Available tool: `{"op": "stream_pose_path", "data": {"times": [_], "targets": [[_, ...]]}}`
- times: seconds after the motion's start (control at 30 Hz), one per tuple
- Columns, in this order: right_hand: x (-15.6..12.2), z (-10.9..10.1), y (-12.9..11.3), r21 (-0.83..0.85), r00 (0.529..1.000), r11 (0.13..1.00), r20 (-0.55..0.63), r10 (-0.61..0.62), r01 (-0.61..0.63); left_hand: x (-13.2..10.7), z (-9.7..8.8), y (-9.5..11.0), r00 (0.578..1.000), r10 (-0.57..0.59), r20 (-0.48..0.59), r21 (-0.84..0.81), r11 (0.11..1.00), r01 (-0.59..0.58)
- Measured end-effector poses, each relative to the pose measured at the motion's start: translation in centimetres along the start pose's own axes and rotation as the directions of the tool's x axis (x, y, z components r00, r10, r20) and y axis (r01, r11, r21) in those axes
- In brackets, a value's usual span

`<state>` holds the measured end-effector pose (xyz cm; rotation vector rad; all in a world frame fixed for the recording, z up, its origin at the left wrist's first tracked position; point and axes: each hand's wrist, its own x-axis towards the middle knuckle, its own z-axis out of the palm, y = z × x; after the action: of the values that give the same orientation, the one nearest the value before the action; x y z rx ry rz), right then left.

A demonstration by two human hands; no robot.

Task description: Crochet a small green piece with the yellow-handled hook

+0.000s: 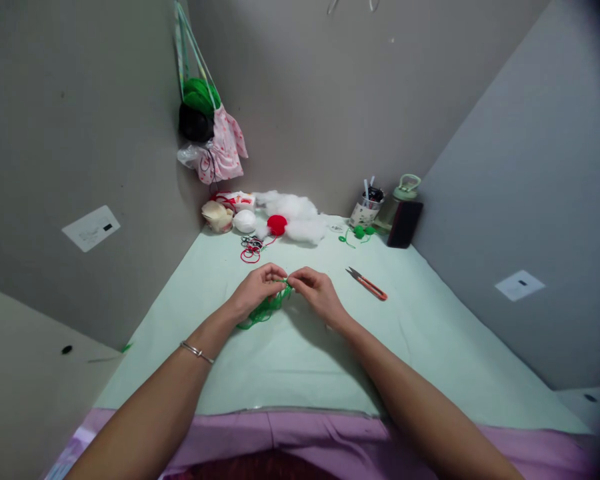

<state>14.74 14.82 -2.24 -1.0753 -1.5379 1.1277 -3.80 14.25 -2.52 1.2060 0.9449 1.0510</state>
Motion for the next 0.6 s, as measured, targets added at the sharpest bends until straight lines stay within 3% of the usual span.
{"op": "stream_pose_path", "data": {"times": [0.27,0.4,0.6], "targets": [[1.8,-2.5,1.0,0.283,0.985,0.955,-0.116,0.129,-0.092,0.0,0.4,0.2,0.999,0.029,0.012,0.056,0.998,-0.03],[1.9,-2.8,0.9,0.378,0.98,0.913,-0.059,0.189,-0.153,0.0,0.3,-0.1,0.999,0.032,0.003,0.094,0.995,-0.032],[0.9,-1.4,0.1,0.409,0.971,0.881,0.069,0.228,-0.236,0.0,0.6,-0.5,0.995,0.077,-0.061,0.143,0.987,-0.068]]}}
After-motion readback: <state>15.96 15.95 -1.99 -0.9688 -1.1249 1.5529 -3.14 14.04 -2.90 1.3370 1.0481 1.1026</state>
